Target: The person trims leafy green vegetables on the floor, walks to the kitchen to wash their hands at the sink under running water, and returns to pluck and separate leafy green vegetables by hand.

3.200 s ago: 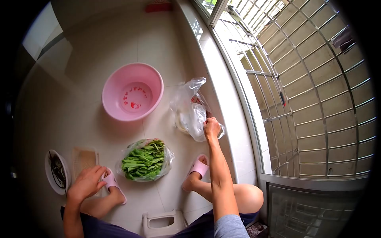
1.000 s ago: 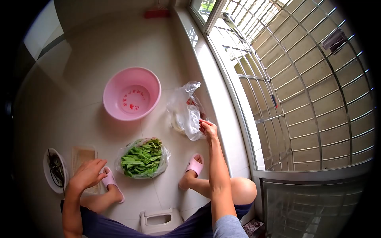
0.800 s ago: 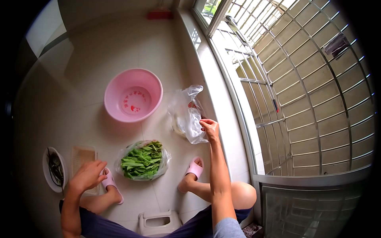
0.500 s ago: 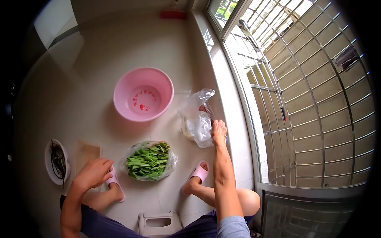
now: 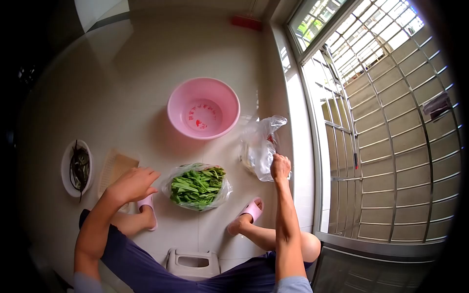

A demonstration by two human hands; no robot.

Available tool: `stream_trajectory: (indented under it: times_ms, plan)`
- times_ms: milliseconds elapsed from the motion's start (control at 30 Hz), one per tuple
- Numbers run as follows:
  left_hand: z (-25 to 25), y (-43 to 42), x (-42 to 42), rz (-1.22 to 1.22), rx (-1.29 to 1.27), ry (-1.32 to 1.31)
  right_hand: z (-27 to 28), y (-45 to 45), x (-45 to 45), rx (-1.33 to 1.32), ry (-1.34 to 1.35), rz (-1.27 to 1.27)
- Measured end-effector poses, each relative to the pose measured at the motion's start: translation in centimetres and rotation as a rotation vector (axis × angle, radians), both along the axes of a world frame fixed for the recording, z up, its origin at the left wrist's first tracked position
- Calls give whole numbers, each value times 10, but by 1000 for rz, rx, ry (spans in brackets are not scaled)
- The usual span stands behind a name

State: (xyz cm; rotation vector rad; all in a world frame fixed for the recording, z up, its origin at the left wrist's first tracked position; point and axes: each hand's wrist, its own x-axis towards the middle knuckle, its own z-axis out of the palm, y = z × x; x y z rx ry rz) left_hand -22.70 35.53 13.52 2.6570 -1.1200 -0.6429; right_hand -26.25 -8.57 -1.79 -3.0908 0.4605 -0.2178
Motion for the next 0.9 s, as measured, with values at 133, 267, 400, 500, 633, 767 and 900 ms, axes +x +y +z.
stream_trajectory:
  times_ms: [133,267,400,500,633,767,900]
  plan:
    - [7,-1,-1,16,62,61,23,67,1,1095,10,-51]
    - [14,1,1,54,83,76,-6,126,-16,1278,261,-88]
    - [13,8,-4,69,28,98,-53,164,-37,980,356,20]
    - [17,13,-6,82,73,109,-87,189,-40,646,275,74]
    - [22,23,-6,108,57,86,-104,215,-40,634,217,36]
    - [25,27,-1,137,29,95,-104,222,-33,542,343,-7]
    - [25,30,2,148,-6,74,-65,196,-25,686,432,112]
